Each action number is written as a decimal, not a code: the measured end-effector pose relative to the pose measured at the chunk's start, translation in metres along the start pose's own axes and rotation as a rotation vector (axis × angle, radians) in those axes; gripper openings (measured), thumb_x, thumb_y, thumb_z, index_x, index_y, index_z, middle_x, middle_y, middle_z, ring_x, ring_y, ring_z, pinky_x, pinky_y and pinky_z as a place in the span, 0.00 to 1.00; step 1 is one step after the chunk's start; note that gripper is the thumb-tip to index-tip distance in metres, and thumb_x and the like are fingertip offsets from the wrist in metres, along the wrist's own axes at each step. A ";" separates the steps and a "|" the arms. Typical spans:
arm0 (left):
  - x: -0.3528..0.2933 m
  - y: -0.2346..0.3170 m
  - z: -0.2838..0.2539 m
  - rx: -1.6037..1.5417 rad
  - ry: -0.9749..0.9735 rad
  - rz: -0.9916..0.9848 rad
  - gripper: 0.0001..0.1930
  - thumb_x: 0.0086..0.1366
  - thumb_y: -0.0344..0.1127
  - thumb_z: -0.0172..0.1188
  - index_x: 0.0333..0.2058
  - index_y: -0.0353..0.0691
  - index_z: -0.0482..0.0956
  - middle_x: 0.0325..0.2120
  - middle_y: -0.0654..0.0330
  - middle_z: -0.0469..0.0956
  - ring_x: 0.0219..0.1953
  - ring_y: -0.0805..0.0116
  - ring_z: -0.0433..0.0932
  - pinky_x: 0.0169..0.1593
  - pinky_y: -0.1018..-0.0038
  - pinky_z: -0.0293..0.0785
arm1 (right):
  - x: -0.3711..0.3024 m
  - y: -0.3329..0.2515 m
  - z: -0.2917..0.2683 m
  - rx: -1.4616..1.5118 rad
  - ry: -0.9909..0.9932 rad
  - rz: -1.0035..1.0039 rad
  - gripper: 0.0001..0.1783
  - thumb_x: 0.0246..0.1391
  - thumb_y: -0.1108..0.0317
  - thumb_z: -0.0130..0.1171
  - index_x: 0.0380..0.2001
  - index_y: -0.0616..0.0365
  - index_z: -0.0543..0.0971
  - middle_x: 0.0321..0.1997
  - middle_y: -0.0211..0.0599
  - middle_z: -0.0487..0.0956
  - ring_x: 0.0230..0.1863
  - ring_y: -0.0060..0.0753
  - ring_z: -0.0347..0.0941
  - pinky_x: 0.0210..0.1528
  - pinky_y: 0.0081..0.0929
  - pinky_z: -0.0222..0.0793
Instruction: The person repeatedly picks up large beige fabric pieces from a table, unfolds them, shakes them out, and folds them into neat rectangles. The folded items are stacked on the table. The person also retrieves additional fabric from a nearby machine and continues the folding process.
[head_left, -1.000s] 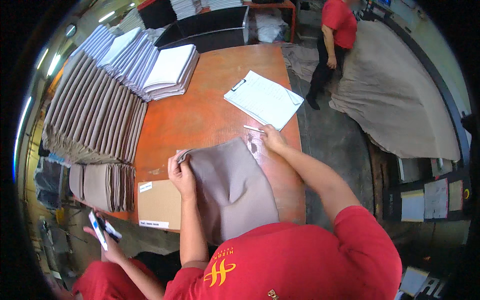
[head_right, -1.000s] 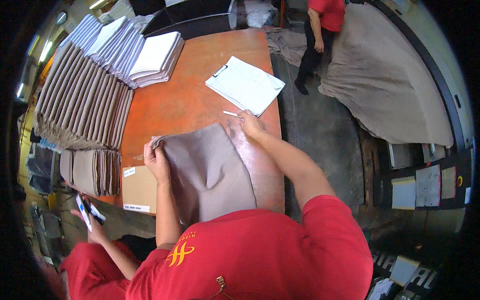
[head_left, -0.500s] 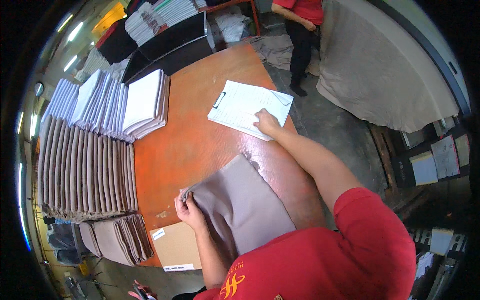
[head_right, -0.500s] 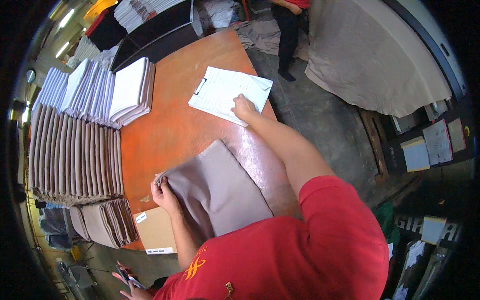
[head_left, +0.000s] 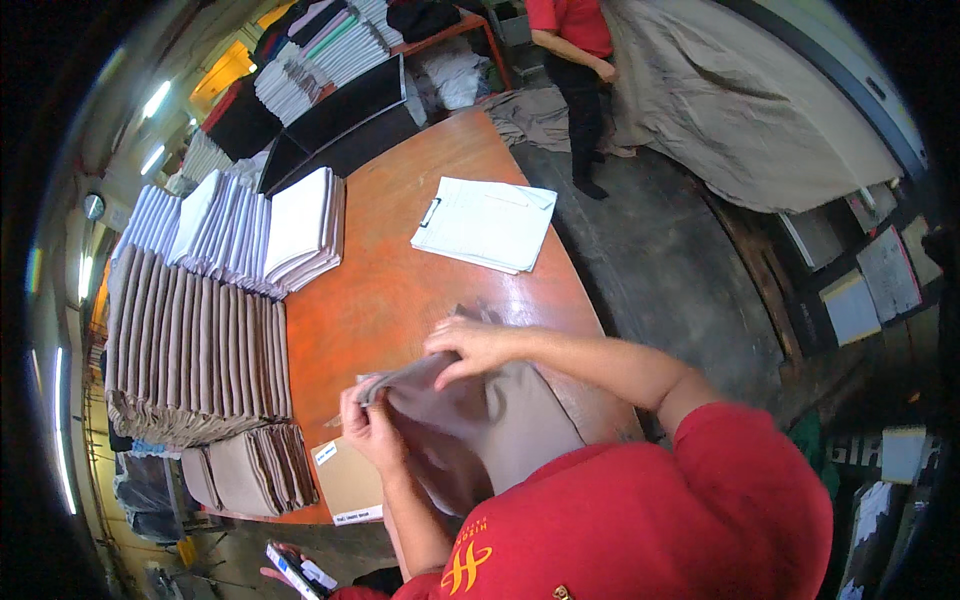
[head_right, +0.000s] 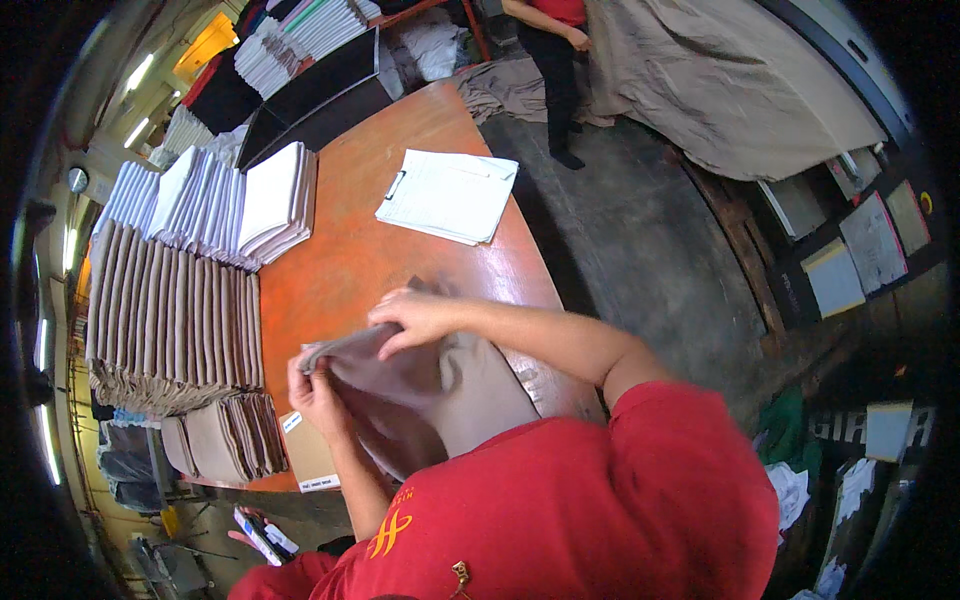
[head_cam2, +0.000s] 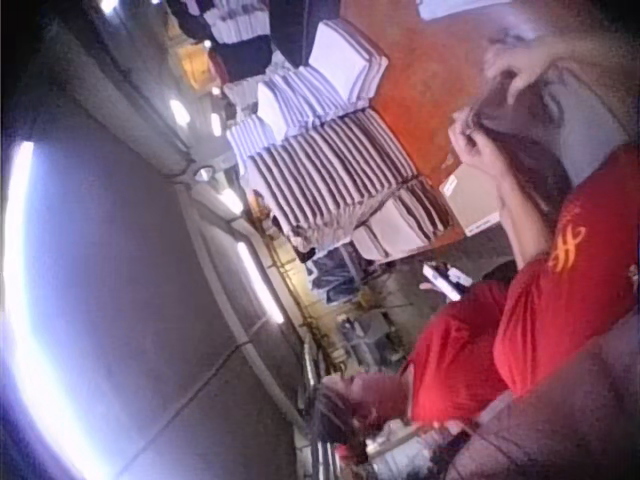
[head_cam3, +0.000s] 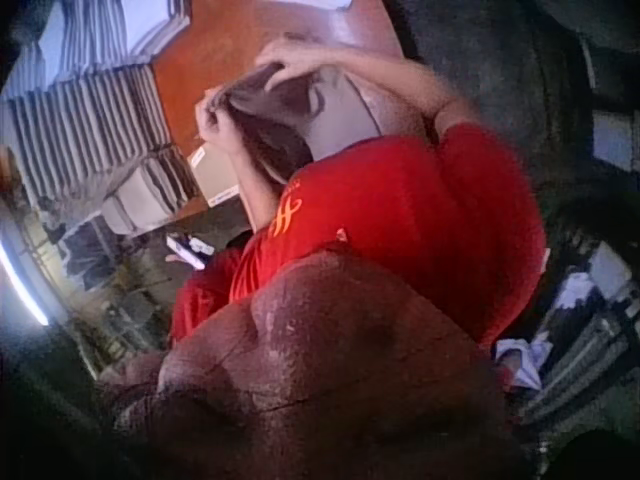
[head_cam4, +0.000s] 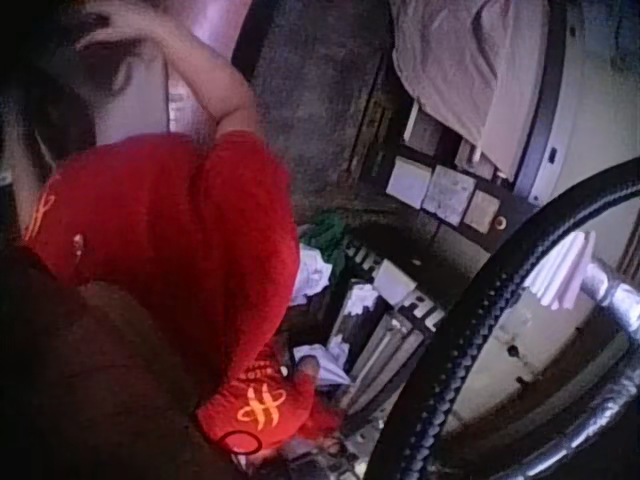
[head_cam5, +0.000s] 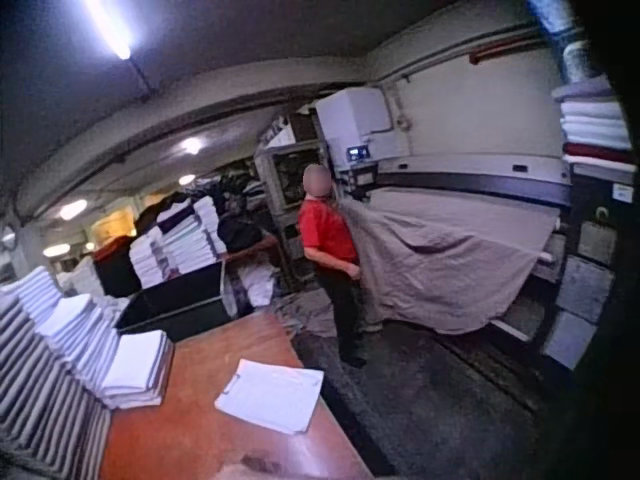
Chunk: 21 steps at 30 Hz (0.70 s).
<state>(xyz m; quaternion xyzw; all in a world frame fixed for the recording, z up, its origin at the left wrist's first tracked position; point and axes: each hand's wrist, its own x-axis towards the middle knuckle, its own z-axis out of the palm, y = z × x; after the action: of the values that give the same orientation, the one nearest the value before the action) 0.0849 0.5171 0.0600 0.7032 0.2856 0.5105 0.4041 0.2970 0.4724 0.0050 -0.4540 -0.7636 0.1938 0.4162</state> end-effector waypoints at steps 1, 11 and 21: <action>0.000 0.013 -0.004 -0.045 0.049 0.012 0.02 0.60 0.23 0.57 0.32 0.32 0.78 0.31 0.61 0.74 0.38 0.70 0.73 0.48 0.75 0.69 | -0.009 -0.001 -0.009 -0.078 0.016 -0.051 0.24 0.45 0.47 0.65 0.32 0.57 0.76 0.34 0.40 0.76 0.42 0.45 0.71 0.50 0.40 0.61; 0.019 0.101 -0.034 -0.298 0.060 0.178 0.06 0.63 0.26 0.55 0.38 0.30 0.76 0.36 0.58 0.76 0.40 0.70 0.74 0.50 0.75 0.68 | -0.102 -0.067 -0.085 -0.265 0.296 0.120 0.11 0.47 0.61 0.66 0.29 0.54 0.76 0.32 0.29 0.75 0.43 0.33 0.72 0.69 0.54 0.39; 0.056 0.152 -0.046 -0.330 0.094 0.274 0.08 0.64 0.25 0.54 0.41 0.29 0.77 0.37 0.58 0.78 0.41 0.73 0.75 0.49 0.77 0.69 | -0.105 -0.151 -0.148 -0.604 -0.106 0.131 0.15 0.51 0.55 0.62 0.34 0.53 0.74 0.36 0.34 0.73 0.50 0.39 0.69 0.69 0.59 0.35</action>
<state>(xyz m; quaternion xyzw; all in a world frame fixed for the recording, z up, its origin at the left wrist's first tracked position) 0.0570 0.4976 0.2249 0.6352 0.1185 0.6326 0.4269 0.3620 0.2931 0.1446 -0.5947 -0.7763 0.0081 0.2089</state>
